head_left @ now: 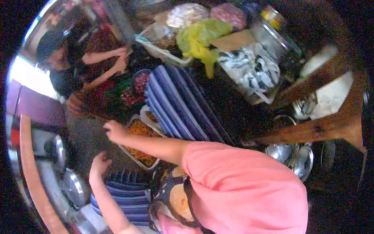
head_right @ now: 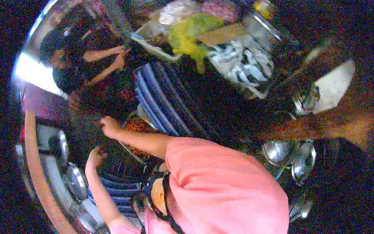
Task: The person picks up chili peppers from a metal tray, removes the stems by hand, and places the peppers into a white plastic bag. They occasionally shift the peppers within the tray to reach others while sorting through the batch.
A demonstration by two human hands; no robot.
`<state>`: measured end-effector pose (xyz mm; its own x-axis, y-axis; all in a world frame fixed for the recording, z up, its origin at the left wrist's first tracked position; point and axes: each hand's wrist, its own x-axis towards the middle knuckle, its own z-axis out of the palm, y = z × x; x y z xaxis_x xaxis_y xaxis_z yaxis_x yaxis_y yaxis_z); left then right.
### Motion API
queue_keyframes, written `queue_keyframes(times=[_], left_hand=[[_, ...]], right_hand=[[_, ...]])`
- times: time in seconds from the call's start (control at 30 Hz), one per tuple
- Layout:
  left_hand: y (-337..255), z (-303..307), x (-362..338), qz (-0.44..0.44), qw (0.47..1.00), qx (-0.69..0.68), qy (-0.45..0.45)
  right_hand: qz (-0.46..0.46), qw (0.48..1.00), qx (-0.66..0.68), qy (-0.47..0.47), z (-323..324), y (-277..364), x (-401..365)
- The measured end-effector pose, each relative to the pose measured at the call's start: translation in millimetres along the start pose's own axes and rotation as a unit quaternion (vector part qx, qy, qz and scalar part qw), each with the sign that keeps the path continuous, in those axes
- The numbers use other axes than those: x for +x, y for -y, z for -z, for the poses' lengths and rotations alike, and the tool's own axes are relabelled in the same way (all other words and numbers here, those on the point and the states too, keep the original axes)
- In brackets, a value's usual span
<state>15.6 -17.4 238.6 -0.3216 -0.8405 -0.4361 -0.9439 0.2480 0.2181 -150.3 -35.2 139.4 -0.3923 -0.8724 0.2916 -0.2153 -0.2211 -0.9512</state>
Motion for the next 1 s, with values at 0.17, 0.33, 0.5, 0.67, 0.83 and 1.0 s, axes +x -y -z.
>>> queue_keyframes(times=[0.17,0.33,0.5,0.67,0.83,1.0], left_hand=[[-11,15,-20,-0.021,0.999,-0.044,-0.016],[-26,26,-40,-0.005,0.999,-0.032,0.009],[-14,19,-46,-0.088,0.995,0.035,-0.024],[-21,25,-50,-0.091,0.996,0.004,0.009],[-41,30,-51,-0.047,0.998,-0.048,0.015],[-24,18,-44,-0.050,0.999,0.003,0.016]], right_hand=[[-0.140,0.936,-0.236,0.221,23,-107,-35],[-0.205,0.765,-0.436,0.428,71,-193,-69],[0.018,0.510,-0.481,0.713,58,-294,-115],[-0.119,0.651,-0.395,0.638,87,-273,-135],[-0.210,0.724,-0.384,0.533,90,-262,-124],[-0.299,0.757,-0.346,0.467,92,-250,-110]])
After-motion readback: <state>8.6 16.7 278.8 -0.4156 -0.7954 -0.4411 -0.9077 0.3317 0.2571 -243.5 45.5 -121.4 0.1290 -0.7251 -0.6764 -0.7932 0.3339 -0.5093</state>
